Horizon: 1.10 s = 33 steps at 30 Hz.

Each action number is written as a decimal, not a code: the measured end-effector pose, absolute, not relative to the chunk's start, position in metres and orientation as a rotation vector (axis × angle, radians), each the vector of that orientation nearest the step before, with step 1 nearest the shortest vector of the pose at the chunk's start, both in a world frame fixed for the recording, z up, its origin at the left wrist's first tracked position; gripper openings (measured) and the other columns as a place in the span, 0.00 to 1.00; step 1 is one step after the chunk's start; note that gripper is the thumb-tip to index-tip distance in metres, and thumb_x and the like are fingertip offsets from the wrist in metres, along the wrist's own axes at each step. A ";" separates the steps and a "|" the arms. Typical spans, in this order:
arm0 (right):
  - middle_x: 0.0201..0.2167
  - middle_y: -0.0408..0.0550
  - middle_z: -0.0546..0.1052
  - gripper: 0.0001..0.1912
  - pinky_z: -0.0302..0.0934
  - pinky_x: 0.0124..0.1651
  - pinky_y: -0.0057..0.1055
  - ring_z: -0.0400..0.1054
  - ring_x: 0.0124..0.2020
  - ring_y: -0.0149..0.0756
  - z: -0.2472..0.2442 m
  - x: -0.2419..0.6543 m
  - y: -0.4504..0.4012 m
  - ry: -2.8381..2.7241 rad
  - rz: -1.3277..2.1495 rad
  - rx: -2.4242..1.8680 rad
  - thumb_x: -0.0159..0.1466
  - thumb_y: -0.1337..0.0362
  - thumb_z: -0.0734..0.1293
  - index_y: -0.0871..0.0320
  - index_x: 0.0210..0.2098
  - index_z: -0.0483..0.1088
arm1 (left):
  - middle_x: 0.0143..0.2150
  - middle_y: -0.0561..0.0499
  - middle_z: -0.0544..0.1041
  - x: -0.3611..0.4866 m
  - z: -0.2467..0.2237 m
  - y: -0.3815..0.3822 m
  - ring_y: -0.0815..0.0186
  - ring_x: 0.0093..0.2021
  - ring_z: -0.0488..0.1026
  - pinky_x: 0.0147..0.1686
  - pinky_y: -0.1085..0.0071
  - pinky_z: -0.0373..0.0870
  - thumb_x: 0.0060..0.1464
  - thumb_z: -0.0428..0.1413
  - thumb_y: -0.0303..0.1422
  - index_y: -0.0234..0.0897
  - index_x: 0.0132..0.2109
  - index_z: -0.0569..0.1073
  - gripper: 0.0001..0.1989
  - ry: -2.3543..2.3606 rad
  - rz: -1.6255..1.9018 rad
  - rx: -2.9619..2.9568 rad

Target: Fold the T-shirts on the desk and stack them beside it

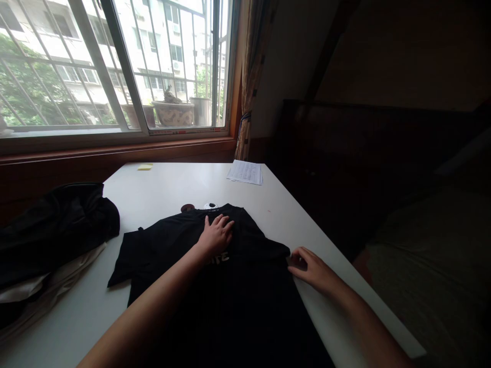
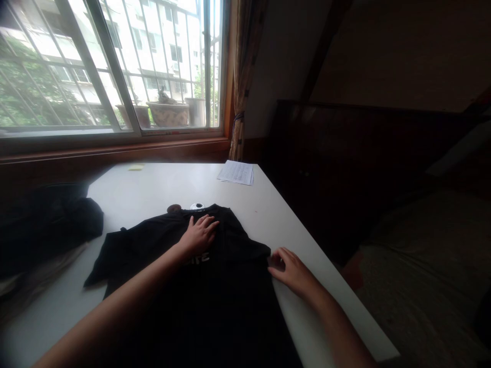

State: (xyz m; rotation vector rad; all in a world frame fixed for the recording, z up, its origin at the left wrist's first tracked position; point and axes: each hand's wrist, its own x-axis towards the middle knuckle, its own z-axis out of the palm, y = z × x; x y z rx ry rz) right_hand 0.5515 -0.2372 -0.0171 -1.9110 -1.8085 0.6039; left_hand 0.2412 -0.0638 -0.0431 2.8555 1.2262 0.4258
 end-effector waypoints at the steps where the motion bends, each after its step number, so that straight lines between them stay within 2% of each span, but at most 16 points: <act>1: 0.39 0.46 0.74 0.09 0.67 0.40 0.37 0.70 0.37 0.40 -0.019 0.552 -0.236 -1.781 0.585 -1.914 0.60 0.58 0.68 0.52 0.40 0.68 | 0.68 0.42 0.65 0.242 -0.042 -0.062 0.47 0.70 0.56 0.64 0.32 0.49 0.68 0.48 0.37 0.44 0.66 0.65 0.22 1.226 0.429 2.857; 4: 0.48 0.48 0.72 0.22 0.69 0.43 0.39 0.70 0.39 0.39 -0.027 0.552 -0.228 -1.707 0.467 -1.879 0.60 0.59 0.68 0.50 0.54 0.66 | 0.64 0.42 0.69 0.248 -0.036 -0.053 0.49 0.65 0.62 0.64 0.38 0.55 0.68 0.47 0.34 0.43 0.66 0.65 0.21 1.220 0.444 2.866; 6: 0.52 0.49 0.70 0.25 0.69 0.47 0.40 0.70 0.43 0.40 -0.029 0.548 -0.220 -1.721 0.404 -1.808 0.60 0.63 0.66 0.48 0.57 0.66 | 0.61 0.42 0.71 0.253 -0.031 -0.044 0.52 0.61 0.66 0.62 0.46 0.60 0.67 0.47 0.31 0.42 0.67 0.65 0.22 1.206 0.447 2.874; 8: 0.51 0.48 0.71 0.21 0.67 0.51 0.41 0.70 0.47 0.41 -0.028 0.542 -0.213 -1.781 0.359 -1.736 0.60 0.66 0.64 0.48 0.53 0.70 | 0.60 0.42 0.72 0.260 -0.026 -0.035 0.54 0.57 0.68 0.59 0.53 0.65 0.67 0.47 0.29 0.42 0.67 0.64 0.24 1.176 0.440 2.886; 10: 0.45 0.47 0.74 0.13 0.66 0.53 0.41 0.70 0.48 0.43 -0.024 0.533 -0.206 -1.836 0.299 -1.689 0.62 0.67 0.63 0.49 0.45 0.73 | 0.60 0.44 0.71 0.268 -0.021 -0.026 0.55 0.57 0.68 0.55 0.58 0.68 0.66 0.47 0.28 0.44 0.68 0.63 0.25 1.120 0.430 2.912; 12: 0.40 0.48 0.75 0.08 0.67 0.50 0.41 0.70 0.46 0.44 -0.022 0.526 -0.203 -1.836 0.247 -1.669 0.65 0.65 0.62 0.50 0.39 0.73 | 0.61 0.45 0.70 0.275 -0.016 -0.017 0.55 0.58 0.67 0.54 0.59 0.68 0.66 0.48 0.28 0.49 0.68 0.63 0.26 1.037 0.426 2.929; 14: 0.38 0.49 0.75 0.08 0.68 0.46 0.40 0.71 0.42 0.44 -0.023 0.522 -0.201 -1.787 0.218 -1.661 0.68 0.62 0.61 0.50 0.37 0.72 | 0.61 0.46 0.69 0.283 -0.013 -0.010 0.54 0.58 0.66 0.55 0.59 0.68 0.65 0.49 0.27 0.51 0.66 0.66 0.25 0.958 0.428 2.885; 18: 0.37 0.50 0.75 0.09 0.69 0.43 0.39 0.71 0.40 0.44 -0.028 0.522 -0.204 -1.678 0.150 -1.635 0.70 0.60 0.60 0.51 0.38 0.71 | 0.58 0.47 0.71 0.297 -0.013 0.003 0.58 0.52 0.72 0.52 0.64 0.71 0.65 0.49 0.28 0.49 0.60 0.74 0.21 0.928 0.450 2.726; 21: 0.39 0.50 0.74 0.06 0.69 0.42 0.39 0.71 0.41 0.43 -0.030 0.524 -0.207 -1.657 0.077 -1.580 0.70 0.61 0.61 0.51 0.40 0.70 | 0.54 0.46 0.75 0.309 -0.017 0.012 0.62 0.45 0.76 0.51 0.65 0.72 0.66 0.47 0.27 0.44 0.58 0.76 0.20 0.983 0.504 2.592; 25: 0.41 0.49 0.74 0.06 0.70 0.45 0.38 0.72 0.44 0.42 -0.033 0.519 -0.212 -1.724 0.018 -1.449 0.68 0.67 0.63 0.51 0.42 0.70 | 0.48 0.46 0.81 0.327 -0.022 0.025 0.61 0.47 0.78 0.53 0.66 0.71 0.65 0.48 0.25 0.39 0.54 0.79 0.18 1.038 0.552 2.358; 30: 0.46 0.48 0.75 0.14 0.70 0.49 0.36 0.72 0.47 0.39 -0.034 0.507 -0.217 -1.917 0.146 -1.321 0.65 0.74 0.63 0.50 0.46 0.69 | 0.41 0.46 0.83 0.341 -0.023 0.032 0.64 0.35 0.81 0.42 0.69 0.76 0.68 0.48 0.33 0.34 0.60 0.73 0.18 1.069 0.511 2.058; 33: 0.45 0.47 0.75 0.16 0.70 0.48 0.35 0.73 0.46 0.38 -0.033 0.506 -0.219 -1.977 0.180 -1.287 0.65 0.75 0.64 0.50 0.47 0.68 | 0.43 0.44 0.82 0.341 -0.019 0.028 0.63 0.34 0.80 0.40 0.68 0.76 0.65 0.53 0.38 0.34 0.64 0.67 0.24 1.039 0.461 1.961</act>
